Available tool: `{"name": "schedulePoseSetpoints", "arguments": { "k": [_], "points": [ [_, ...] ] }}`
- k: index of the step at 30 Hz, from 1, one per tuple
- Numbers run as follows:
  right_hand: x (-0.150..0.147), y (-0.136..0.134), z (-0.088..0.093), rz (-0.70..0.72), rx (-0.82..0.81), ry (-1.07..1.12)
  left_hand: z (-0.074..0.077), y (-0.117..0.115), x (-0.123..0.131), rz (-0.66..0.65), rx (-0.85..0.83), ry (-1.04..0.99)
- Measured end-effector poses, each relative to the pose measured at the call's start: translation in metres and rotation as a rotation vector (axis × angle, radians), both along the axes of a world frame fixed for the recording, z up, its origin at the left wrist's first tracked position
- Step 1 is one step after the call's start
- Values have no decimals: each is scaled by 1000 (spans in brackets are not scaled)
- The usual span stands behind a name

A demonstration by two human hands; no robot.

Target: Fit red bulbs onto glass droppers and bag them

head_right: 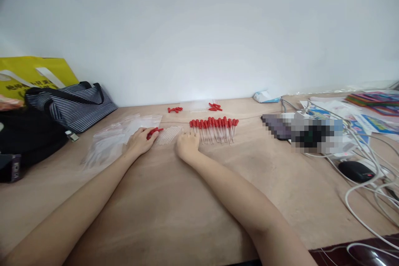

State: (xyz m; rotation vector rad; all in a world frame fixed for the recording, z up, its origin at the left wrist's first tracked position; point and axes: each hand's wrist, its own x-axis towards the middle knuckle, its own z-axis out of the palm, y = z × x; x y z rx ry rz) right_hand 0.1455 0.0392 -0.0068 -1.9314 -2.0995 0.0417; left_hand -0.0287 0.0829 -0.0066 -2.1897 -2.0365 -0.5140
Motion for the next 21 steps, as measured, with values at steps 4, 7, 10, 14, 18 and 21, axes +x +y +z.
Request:
{"name": "schedulePoseSetpoints", "arguments": {
  "k": [4,7,10,14,18,21],
  "points": [
    [20,-17,-1,59,19,-42,-4,-8,16,-79,10,-6],
    [36,-26,-5,92,47,-78,-5,-18,33,-57,-1,-21],
    [47,-30,-7,107,69,-95,-5,-27,50,2,-37,-109],
    [55,-30,-8,86,53,-96,-4,-29,59,40,-21,-254],
    [58,-30,-8,58,70,-69,-2,-25,41,19,134,-303],
    [57,-28,-8,15,87,-41,-1,-29,19,-35,241,-248]
  ]
}}
